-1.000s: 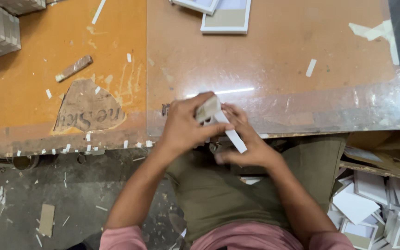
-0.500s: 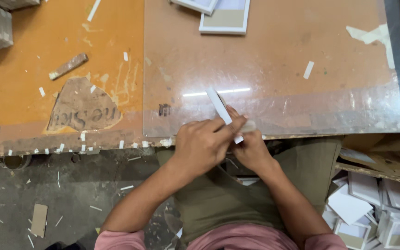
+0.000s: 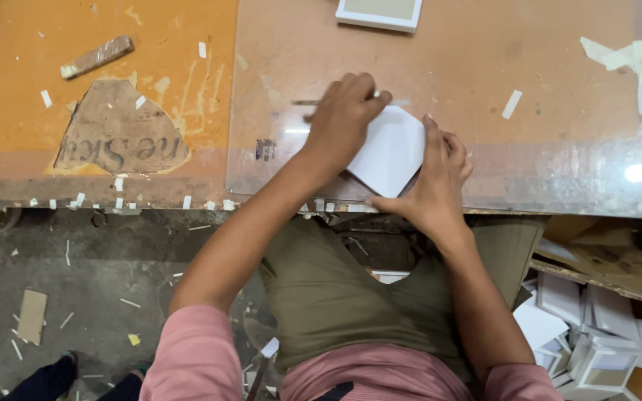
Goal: The person assembles small white picture frames by hand on a workbench. They pick up frame parts, align them, and press them together, then place the completed frames in a row on the table.
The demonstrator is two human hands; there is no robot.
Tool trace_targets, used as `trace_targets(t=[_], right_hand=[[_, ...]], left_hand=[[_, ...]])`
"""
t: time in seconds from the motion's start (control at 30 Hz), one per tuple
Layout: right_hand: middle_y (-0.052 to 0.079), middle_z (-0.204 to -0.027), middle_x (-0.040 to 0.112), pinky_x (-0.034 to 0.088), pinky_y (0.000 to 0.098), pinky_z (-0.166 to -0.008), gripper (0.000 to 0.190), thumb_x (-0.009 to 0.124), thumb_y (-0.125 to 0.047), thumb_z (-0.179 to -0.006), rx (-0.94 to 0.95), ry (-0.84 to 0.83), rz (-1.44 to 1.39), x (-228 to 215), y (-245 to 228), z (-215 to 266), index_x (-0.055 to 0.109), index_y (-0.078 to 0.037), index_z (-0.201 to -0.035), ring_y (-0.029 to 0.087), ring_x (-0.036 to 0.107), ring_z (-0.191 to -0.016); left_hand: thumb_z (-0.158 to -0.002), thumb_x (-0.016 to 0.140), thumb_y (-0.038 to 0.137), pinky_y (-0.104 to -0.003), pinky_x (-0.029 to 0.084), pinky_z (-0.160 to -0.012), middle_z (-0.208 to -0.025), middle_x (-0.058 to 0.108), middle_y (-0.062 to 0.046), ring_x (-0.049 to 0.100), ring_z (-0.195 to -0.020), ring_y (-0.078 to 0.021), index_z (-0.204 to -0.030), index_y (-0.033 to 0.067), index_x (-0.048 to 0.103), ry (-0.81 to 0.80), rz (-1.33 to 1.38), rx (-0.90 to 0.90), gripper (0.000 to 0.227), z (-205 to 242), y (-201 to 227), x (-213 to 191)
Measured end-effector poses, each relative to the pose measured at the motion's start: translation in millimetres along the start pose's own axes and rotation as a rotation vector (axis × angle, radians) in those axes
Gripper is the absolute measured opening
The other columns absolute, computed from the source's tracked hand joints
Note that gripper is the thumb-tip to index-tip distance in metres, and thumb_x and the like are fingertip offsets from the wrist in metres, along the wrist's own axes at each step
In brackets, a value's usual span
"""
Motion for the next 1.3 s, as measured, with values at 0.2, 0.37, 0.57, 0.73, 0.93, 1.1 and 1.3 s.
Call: trace_targets(t=[0.2, 0.37, 0.57, 0.73, 0.93, 1.1, 1.3], right_hand=[[0.022, -0.148, 0.044, 0.028, 0.0558, -0.118, 0.13, 0.101, -0.035, -0.053, -0.086, 0.22, -0.077, 6.3, 1.0, -0.5, 0.026, -0.006, -0.154, 0.043, 0.039, -0.141], [0.025, -0.148, 0.03, 0.042, 0.0572, -0.109, 0.139, 0.102, -0.032, -0.044, -0.177, 0.167, -0.159, -1.5, 1.3, -2.4, 0.02, -0.01, -0.154, 0.049, 0.04, -0.134], [0.03, -0.155, 0.014, 0.044, 0.0584, -0.112, 0.146, 0.103, -0.03, -0.043, -0.256, 0.155, -0.213, -1.0, 11.2, 6.6, 0.013, -0.013, -0.157, 0.055, 0.03, -0.143], [0.034, -0.156, 0.022, 0.026, 0.0674, -0.117, 0.135, 0.099, -0.033, -0.047, -0.296, 0.208, -0.05, -6.2, 6.4, 1.0, 0.022, -0.007, -0.155, 0.055, 0.022, -0.146], [0.023, -0.145, 0.043, 0.031, 0.061, -0.118, 0.103, 0.095, -0.041, -0.052, -0.285, 0.125, -0.026, -13.1, 3.0, 0.6, 0.048, -0.014, -0.139, 0.044, 0.036, -0.138], [0.025, -0.147, 0.04, 0.034, 0.0596, -0.113, 0.105, 0.097, -0.034, -0.048, -0.278, 0.167, -0.353, -14.0, 24.8, 14.0, 0.046, -0.009, -0.136, 0.045, 0.033, -0.141], [0.011, -0.144, 0.037, 0.059, 0.0464, -0.112, 0.076, 0.081, 0.012, -0.08, -0.829, 0.537, -0.258, 14.4, 33.0, 29.2, 0.049, -0.022, -0.14, 0.031, 0.055, -0.133]], left_hand=[[-0.092, 0.061, 0.008, -0.046, 0.046, -0.082, -0.096, 0.061, -0.012, 0.059, -0.095, -0.0348, -0.107, 0.0036, 0.071, -0.222, 0.084, -0.164, 0.019, 38.9, 27.1, 3.2], [-0.08, 0.06, -0.004, -0.046, 0.045, -0.078, -0.09, 0.056, -0.015, 0.057, -0.089, -0.0357, -0.116, -0.0004, 0.069, -0.136, 0.128, -0.184, 0.038, 82.1, 71.8, -56.7], [-0.082, 0.067, 0.006, -0.043, 0.042, -0.082, -0.094, 0.057, -0.009, 0.056, -0.096, -0.0302, -0.11, 0.0077, 0.072, -0.033, 0.02, -0.052, 0.028, 16.1, 55.3, -2.0], [-0.073, 0.068, 0.007, -0.044, 0.042, -0.083, -0.095, 0.059, -0.009, 0.056, -0.096, -0.0295, -0.108, 0.0051, 0.072, -0.32, 0.133, 0.123, 0.035, 42.6, 72.8, -2.8], [-0.083, 0.057, -0.003, -0.044, 0.05, -0.092, -0.109, 0.066, -0.013, 0.063, -0.105, -0.0321, -0.115, 0.0014, 0.068, -0.236, 0.223, -0.304, 0.034, 92.3, 54.2, -69.7], [-0.107, 0.052, 0.005, -0.038, 0.051, -0.098, -0.12, 0.064, -0.017, 0.062, -0.112, -0.0242, -0.123, -0.0049, 0.056, 0.092, 0.451, -0.604, 0.019, 83.9, 54.2, -74.2], [-0.089, 0.075, 0.013, -0.03, 0.06, -0.078, -0.097, 0.072, -0.009, 0.071, -0.09, -0.0146, -0.135, -0.0001, 0.05, -0.062, 0.962, -0.693, 0.055, 37.6, 67.8, -46.5]])
Point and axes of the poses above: each hand's wrist, its own z-axis away from the middle knuckle, its own x-axis out of the palm, y = z × x, the point moved 3 cm from there along -z, towards the middle knuckle
